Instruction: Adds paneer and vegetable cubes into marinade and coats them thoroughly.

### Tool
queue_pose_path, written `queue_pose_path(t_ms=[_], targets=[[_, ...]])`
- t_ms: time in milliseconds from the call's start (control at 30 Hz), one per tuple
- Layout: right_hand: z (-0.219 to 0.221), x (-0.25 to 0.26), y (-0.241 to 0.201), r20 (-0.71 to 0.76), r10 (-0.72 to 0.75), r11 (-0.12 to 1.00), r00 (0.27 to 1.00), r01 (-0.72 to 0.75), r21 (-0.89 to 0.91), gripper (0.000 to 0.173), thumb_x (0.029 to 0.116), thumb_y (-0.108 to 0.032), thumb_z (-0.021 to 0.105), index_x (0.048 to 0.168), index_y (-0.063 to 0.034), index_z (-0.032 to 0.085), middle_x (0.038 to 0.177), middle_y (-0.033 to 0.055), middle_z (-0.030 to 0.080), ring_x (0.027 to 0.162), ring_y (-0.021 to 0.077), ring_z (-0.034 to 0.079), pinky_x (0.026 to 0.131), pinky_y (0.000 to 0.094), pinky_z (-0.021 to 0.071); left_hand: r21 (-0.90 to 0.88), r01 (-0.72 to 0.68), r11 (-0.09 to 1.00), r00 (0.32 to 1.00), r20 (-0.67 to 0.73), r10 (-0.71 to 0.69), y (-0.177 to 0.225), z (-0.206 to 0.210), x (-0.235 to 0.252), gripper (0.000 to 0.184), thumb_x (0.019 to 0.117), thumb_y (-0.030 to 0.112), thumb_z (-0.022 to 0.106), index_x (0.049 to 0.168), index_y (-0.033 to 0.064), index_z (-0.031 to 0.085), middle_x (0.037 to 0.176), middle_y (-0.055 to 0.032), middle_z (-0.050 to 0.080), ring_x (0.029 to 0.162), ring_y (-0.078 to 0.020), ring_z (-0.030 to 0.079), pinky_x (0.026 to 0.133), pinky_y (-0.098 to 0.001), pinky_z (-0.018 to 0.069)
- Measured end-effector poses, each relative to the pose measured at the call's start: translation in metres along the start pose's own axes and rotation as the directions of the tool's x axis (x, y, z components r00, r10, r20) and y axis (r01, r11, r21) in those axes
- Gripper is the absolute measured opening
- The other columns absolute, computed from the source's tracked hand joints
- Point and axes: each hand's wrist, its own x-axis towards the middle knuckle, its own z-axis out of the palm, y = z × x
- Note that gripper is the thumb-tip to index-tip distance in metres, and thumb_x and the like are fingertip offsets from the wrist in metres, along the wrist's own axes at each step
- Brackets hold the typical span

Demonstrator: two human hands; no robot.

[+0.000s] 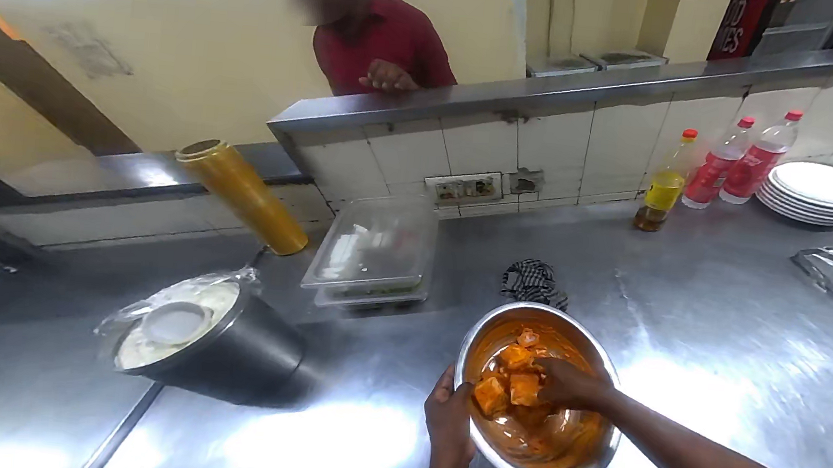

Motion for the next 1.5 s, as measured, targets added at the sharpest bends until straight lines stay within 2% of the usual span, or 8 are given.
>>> queue_pose_path(t_ms=[133,267,433,733,933,1033,1133,1500], targets=[[0.007,0.008,0.001,-0.077,0.031,0.999,0.997,-0.032,-0.005,0.030,0.1019,-0.017,0.060,0.121,0.0058,0.064,0.113,0.0242,0.067,0.103,0.0338,0.066,0.094,0.0521,0.0504,0.001,0.001,1.000,1.000,0.009,-0.001,0.002,0.001,0.000,0.040,0.0943,-0.014,0.052,0.134,-0.0090,0.057,0.121,-0.0224,0.066,0.096,-0.0214,0.069,0.082,-0.0333,0.0583],[0.021,0.012,-0.015,-0.288,0.075,0.993,0.955,-0.099,-0.069,0.034,0.1059,-0.017,0.052,0.128,0.0070,0.062,0.129,0.0280,0.063,0.125,0.0406,0.060,0.108,0.0539,0.0444,0.000,0.003,1.000,1.000,0.016,-0.003,0.003,0.004,0.001,0.040,0.0943,-0.014,0.052,0.134,-0.0095,0.056,0.119,-0.0227,0.066,0.094,-0.0211,0.069,0.082,-0.0327,0.0583],[0.077,0.020,0.002,0.089,-0.339,0.828,0.936,0.342,-0.444,0.046,0.1048,-0.018,0.051,0.146,0.0025,0.051,0.146,0.0301,0.050,0.133,0.0506,0.048,0.106,0.0658,0.0382,0.012,0.006,1.000,1.000,0.017,-0.006,0.002,0.004,0.002,0.042,0.0948,-0.014,0.052,0.136,-0.0081,0.056,0.123,-0.0229,0.065,0.097,-0.0218,0.068,0.084,-0.0338,0.0572],[0.069,0.022,0.017,0.193,-0.382,0.726,0.904,0.423,-0.542,0.040,0.1064,-0.016,0.048,0.140,0.0042,0.056,0.144,0.0251,0.055,0.132,0.0471,0.051,0.106,0.0668,0.0374,0.000,0.018,1.000,1.000,0.011,-0.018,-0.002,-0.005,0.009,0.043,0.0945,-0.013,0.052,0.137,-0.0079,0.055,0.124,-0.0233,0.064,0.099,-0.0228,0.068,0.085,-0.0350,0.0574],[0.058,0.017,-0.001,0.203,-0.277,0.828,0.939,0.341,-0.446,0.036,0.1054,-0.016,0.053,0.132,0.0081,0.060,0.138,0.0291,0.057,0.130,0.0492,0.052,0.104,0.0668,0.0393,0.010,0.035,0.999,0.999,0.003,-0.035,-0.005,-0.007,0.010,0.046,0.0941,-0.013,0.052,0.140,-0.0076,0.053,0.130,-0.0247,0.061,0.105,-0.0259,0.066,0.089,-0.0380,0.0560],[0.014,0.008,-0.017,-0.054,-0.130,0.991,0.990,0.132,0.028,0.036,0.1078,-0.013,0.048,0.134,0.0087,0.058,0.131,0.0279,0.061,0.125,0.0363,0.059,0.109,0.0508,0.0436,0.000,0.036,0.999,0.999,-0.001,-0.036,-0.004,-0.009,0.008,0.045,0.0944,-0.013,0.051,0.138,-0.0074,0.054,0.126,-0.0238,0.063,0.101,-0.0248,0.068,0.085,-0.0371,0.0576],[0.012,0.019,0.001,-0.105,0.178,0.870,0.978,-0.107,0.480,0.037,0.1110,-0.024,0.045,0.134,0.0037,0.055,0.121,0.0170,0.062,0.105,0.0197,0.063,0.094,0.0375,0.0516,-0.011,0.028,1.000,0.999,0.018,-0.027,-0.005,-0.008,0.006,0.042,0.0942,-0.014,0.050,0.135,-0.0076,0.056,0.121,-0.0221,0.066,0.097,-0.0228,0.069,0.082,-0.0353,0.0589],[-0.020,0.002,0.018,-0.158,0.177,0.984,0.971,-0.170,0.060,0.037,0.1011,-0.020,0.066,0.126,0.0058,0.062,0.120,0.0265,0.064,0.112,0.0366,0.063,0.100,0.0544,0.0485,-0.010,0.011,1.000,1.000,0.017,-0.011,0.000,-0.008,0.004,0.042,0.0949,-0.013,0.051,0.136,-0.0080,0.056,0.120,-0.0222,0.066,0.096,-0.0212,0.070,0.083,-0.0338,0.0589]])
